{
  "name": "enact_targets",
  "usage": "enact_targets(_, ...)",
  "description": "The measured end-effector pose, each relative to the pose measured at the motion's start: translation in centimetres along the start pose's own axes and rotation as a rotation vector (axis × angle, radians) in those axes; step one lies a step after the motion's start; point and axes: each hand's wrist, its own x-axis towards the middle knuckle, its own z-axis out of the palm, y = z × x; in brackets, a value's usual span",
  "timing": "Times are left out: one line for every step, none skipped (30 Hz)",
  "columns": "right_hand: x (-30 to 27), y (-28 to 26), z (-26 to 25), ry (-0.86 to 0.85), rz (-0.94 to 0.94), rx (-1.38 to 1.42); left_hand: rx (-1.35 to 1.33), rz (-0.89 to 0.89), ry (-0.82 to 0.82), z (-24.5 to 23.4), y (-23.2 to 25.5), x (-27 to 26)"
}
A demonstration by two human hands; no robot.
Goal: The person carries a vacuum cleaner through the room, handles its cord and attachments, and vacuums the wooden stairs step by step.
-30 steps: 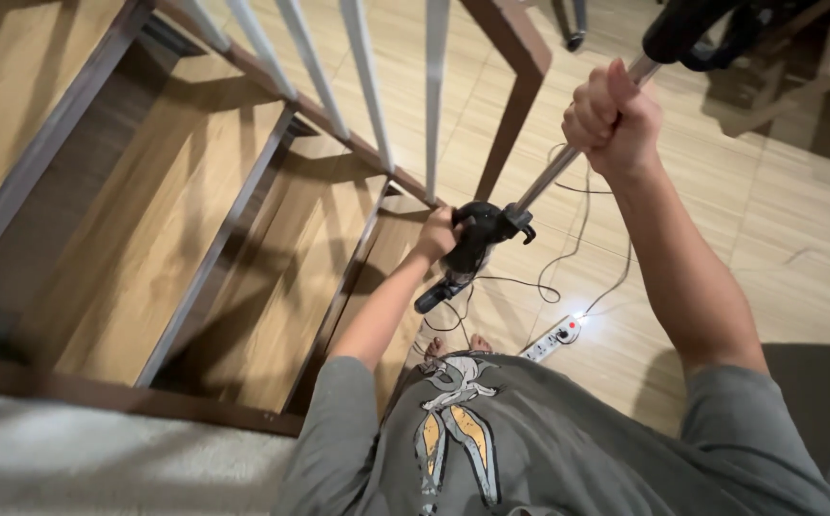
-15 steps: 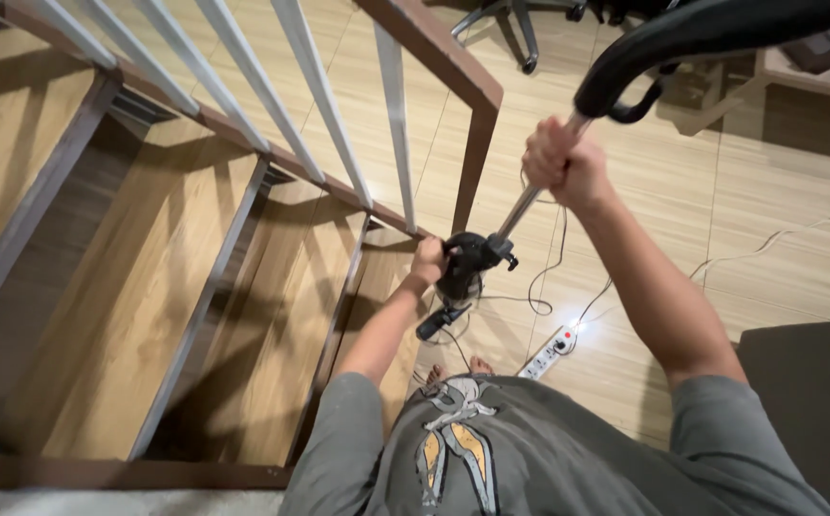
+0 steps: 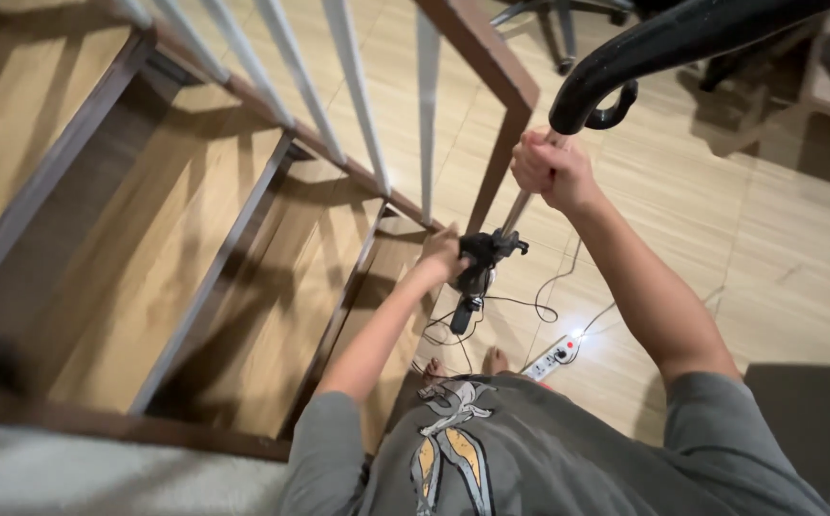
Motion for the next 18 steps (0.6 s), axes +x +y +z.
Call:
enact_targets(0.4, 0.3, 0.2, -0.012, 0.015, 0.008, 0.006, -0.001, 0.032, -1.4, 1.3, -1.0)
enact_targets(0.9, 0.5, 0.4, -0.025, 0.030, 0.016, -0.141, 0.140, 0.193, -2.5, 2.6, -2.0)
enact_targets(1.2, 0.9, 0.6, -0.035, 0.043, 0.016, -0.286, 0.277, 0.353, -3.1, 4.0, -3.1)
enact_targets(1.5, 1.1, 0.6, -0.044, 0.057, 0.015, -0.337, 0.313, 0.401, -3.6, 5.2, -3.7)
enact_targets(1.9, 1.3, 0.7, -0.057, 0.072, 0.014, -0.386, 0.348, 0.453, -3.9, 6.6, -4.0)
enact_targets(2.2, 1.4, 0.7, -0.055, 0.087, 0.016, -0.433, 0.385, 0.507, -4.1, 7.8, -4.0)
enact_targets(2.5, 1.5, 0.7, -0.058, 0.103, 0.020, -0.690, 0.316, 0.462, -4.2, 9.0, -3.8)
enact_targets(2.9, 1.7, 0.6, -0.062, 0.120, 0.024, -0.948, 0.249, 0.417, -4.3, 10.0, -3.2)
enact_targets(3.5, 2.1, 0.3, -0.079, 0.136, 0.043, -1.217, 0.175, 0.372, -4.1, 10.8, -2.8)
enact_targets(4.1, 2.6, 0.0, -0.096, 0.151, 0.063, -1.123, 0.118, 0.414, -4.2, 10.9, -2.5)
enact_targets(4.3, 2.8, -0.4, -0.119, 0.152, 0.076, -1.018, 0.072, 0.458, -4.7, 10.7, -2.1)
enact_targets(3.9, 3.0, -0.7, -0.146, 0.172, 0.066, -0.913, 0.024, 0.496, -4.8, 10.9, -2.0)
enact_targets(3.8, 3.5, -0.9, -0.177, 0.188, 0.059, -0.888, -0.018, 0.525, -4.7, 11.1, -1.9)
enact_targets(3.8, 4.0, -1.1, -0.209, 0.204, 0.052, -0.863, -0.060, 0.553, -4.6, 11.3, -1.7)
enact_targets(3.8, 4.1, -1.3, -0.228, 0.245, 0.048, -0.836, -0.104, 0.570, -4.5, 11.5, -1.7)
enact_targets(3.7, 4.1, -1.6, -0.249, 0.285, 0.043, -0.843, -0.083, 0.599, -4.3, 11.5, -1.6)
enact_targets(3.0, 4.3, -2.1, -0.258, 0.323, 0.033, -0.852, -0.055, 0.617, -3.3, 11.3, -1.4)
enact_targets(2.1, 4.5, -2.6, -0.291, 0.355, 0.028, -0.859, -0.026, 0.636, -1.9, 11.0, -1.3)
